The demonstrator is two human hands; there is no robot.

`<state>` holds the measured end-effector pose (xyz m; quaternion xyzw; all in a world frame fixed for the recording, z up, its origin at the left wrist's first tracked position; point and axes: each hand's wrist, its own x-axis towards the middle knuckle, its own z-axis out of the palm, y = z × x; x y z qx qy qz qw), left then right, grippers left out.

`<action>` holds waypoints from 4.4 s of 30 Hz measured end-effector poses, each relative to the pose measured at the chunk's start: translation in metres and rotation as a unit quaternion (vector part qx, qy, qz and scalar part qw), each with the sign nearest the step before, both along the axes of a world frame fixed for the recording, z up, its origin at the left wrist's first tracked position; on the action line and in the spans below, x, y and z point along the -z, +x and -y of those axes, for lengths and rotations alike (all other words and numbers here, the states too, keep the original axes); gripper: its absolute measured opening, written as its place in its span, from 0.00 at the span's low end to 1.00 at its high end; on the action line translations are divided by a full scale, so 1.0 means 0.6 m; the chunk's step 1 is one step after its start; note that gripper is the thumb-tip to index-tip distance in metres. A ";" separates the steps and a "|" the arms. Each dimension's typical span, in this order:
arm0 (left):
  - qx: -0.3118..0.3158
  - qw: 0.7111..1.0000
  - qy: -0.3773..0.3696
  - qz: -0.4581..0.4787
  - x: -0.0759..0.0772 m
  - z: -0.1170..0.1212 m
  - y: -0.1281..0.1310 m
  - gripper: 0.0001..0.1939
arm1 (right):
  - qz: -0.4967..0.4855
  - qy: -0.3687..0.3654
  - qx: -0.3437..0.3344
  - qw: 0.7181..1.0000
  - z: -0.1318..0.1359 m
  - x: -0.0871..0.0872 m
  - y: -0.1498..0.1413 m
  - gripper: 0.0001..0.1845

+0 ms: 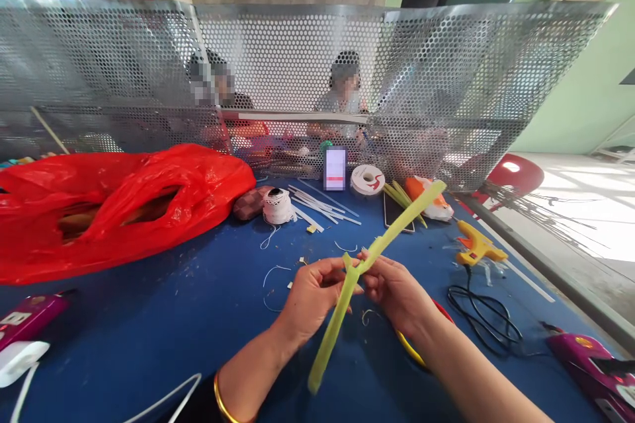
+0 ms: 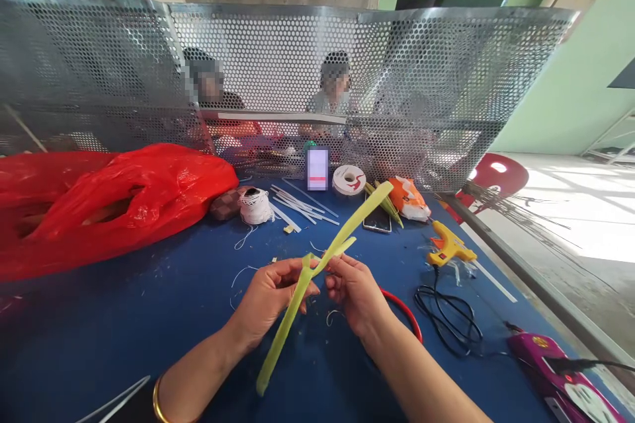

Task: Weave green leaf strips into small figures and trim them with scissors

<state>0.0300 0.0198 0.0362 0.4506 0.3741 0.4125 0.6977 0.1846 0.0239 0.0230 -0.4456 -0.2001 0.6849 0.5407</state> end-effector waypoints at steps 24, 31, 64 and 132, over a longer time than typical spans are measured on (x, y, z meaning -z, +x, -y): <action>-0.033 0.999 -0.035 0.017 -0.007 -0.004 -0.007 0.19 | 0.354 0.432 0.061 0.827 0.032 -0.025 -0.007 0.03; -0.008 0.989 -0.093 0.117 -0.006 -0.015 -0.025 0.17 | 0.417 0.524 0.021 0.742 0.033 -0.036 0.000 0.06; -0.039 0.994 -0.065 0.075 -0.005 0.002 -0.006 0.14 | 0.631 0.559 0.089 0.531 0.039 -0.020 -0.005 0.10; -0.040 0.999 0.010 0.011 -0.034 0.014 -0.001 0.18 | 0.242 0.179 -0.033 0.953 0.028 -0.029 -0.013 0.16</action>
